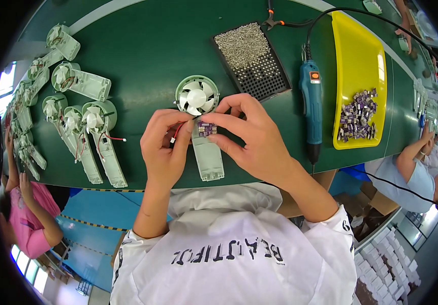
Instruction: Assembling handheld electronic fans by installing motors and plastic housings using a power screwdriver on an assembly line.
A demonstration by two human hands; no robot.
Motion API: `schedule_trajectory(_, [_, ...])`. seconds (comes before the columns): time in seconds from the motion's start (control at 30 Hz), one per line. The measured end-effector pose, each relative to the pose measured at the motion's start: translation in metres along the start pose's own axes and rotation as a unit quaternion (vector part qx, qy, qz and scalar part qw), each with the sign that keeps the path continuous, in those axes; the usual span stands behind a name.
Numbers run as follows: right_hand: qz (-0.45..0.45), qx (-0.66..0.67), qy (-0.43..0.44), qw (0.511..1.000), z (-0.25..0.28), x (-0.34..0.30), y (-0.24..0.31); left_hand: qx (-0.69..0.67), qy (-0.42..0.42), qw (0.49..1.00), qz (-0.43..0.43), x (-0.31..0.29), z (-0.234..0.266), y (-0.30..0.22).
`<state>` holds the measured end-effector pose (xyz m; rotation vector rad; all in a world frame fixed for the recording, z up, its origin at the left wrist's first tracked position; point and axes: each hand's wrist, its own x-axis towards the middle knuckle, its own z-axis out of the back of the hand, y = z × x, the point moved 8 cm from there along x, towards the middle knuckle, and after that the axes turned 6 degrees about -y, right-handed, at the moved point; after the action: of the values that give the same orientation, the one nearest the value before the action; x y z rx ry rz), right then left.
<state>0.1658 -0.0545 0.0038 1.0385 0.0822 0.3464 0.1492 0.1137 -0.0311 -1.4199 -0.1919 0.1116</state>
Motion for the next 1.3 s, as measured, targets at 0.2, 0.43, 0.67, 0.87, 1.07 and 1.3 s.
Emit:
schedule_trajectory(0.2, [-0.040, -0.033, 0.036, 0.998, -0.009, -0.002, -0.001, 0.017, -0.003, 1.000, -0.019, 0.001, 0.001, -0.003])
schedule_trajectory(0.43, [0.015, -0.139, 0.010, 0.990, -0.011, -0.002, 0.011, 0.009, -0.005, 1.000, -0.012, -0.001, -0.001, 0.000])
schedule_trajectory(0.67, [0.051, -0.172, -0.023, 0.983, -0.011, -0.004, 0.018, 0.020, -0.002, 1.000, -0.015, -0.002, 0.000, -0.003])
schedule_trajectory(0.87, [0.051, -0.167, -0.032, 0.984, -0.010, -0.007, 0.013, 0.084, 0.047, 0.992, -0.079, -0.009, -0.006, -0.016])
schedule_trajectory(1.07, [0.030, -0.151, -0.061, 0.986, 0.008, -0.013, 0.013, 0.100, 0.053, 0.988, -0.109, -0.007, -0.010, -0.019])
schedule_trajectory(1.3, [-0.224, -0.422, -0.167, 0.862, 0.116, -0.043, -0.053, 0.094, 0.057, 0.989, -0.094, -0.005, -0.011, -0.021])
